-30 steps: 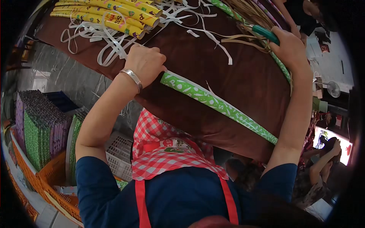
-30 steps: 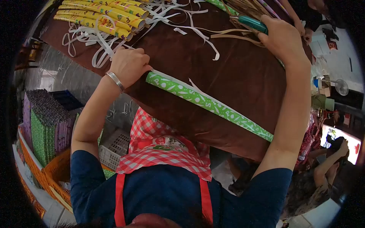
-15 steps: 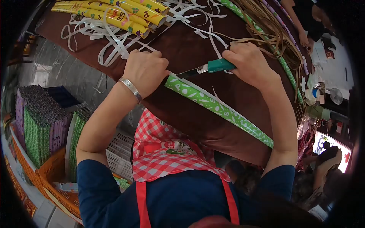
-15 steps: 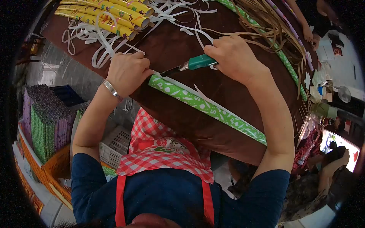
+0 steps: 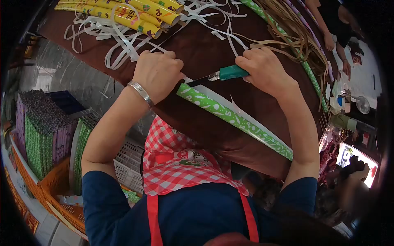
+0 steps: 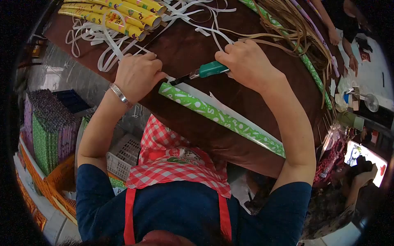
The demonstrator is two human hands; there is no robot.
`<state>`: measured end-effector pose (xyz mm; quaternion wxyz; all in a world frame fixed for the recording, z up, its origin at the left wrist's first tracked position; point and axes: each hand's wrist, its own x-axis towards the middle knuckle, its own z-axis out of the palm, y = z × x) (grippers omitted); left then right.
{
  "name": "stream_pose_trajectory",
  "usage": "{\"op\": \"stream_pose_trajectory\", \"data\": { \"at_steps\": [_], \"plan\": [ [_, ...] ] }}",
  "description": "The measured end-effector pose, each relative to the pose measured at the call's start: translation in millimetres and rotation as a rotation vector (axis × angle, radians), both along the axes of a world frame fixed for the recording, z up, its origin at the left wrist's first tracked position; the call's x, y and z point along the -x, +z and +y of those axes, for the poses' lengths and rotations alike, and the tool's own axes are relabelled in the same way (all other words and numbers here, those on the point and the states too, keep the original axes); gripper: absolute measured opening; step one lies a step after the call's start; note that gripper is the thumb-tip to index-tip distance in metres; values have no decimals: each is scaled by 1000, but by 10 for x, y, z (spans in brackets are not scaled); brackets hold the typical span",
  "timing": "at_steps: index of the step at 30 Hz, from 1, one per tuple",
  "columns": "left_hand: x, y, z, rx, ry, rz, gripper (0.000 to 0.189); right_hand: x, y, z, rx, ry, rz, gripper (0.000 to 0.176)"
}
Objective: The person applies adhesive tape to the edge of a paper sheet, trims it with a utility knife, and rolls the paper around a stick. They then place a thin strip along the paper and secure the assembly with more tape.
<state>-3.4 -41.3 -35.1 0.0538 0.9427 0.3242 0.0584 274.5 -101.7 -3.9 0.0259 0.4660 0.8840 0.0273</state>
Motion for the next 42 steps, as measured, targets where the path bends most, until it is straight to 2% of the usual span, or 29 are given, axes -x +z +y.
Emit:
{"op": "stream_pose_trajectory", "data": {
  "at_steps": [18, 24, 26, 30, 33, 35, 42],
  "plan": [
    [-33, 48, -2, 14, -4, 55, 19, 1, -9, 211, -14, 55, -65, 35],
    [-40, 151, -26, 68, -53, 83, 18, 31, -39, 284, -5, 49, -95, 26],
    [-34, 170, -35, 116, -118, 56, 15, 31, -71, 293, -63, 49, -117, 18],
    [-52, 202, -77, 191, -211, 63, 11, 18, -130, 254, -86, 31, -102, 15],
    [-55, 232, -168, 231, -186, 74, 16, -2, -186, 213, -152, 39, -71, 15],
    [-38, 254, -238, 231, -175, 35, 28, 1, -209, 188, -240, 43, -92, 16],
    [35, 165, -356, 183, -148, -11, 30, -5, -380, -30, -321, 4, -54, 21]
  ]
}}
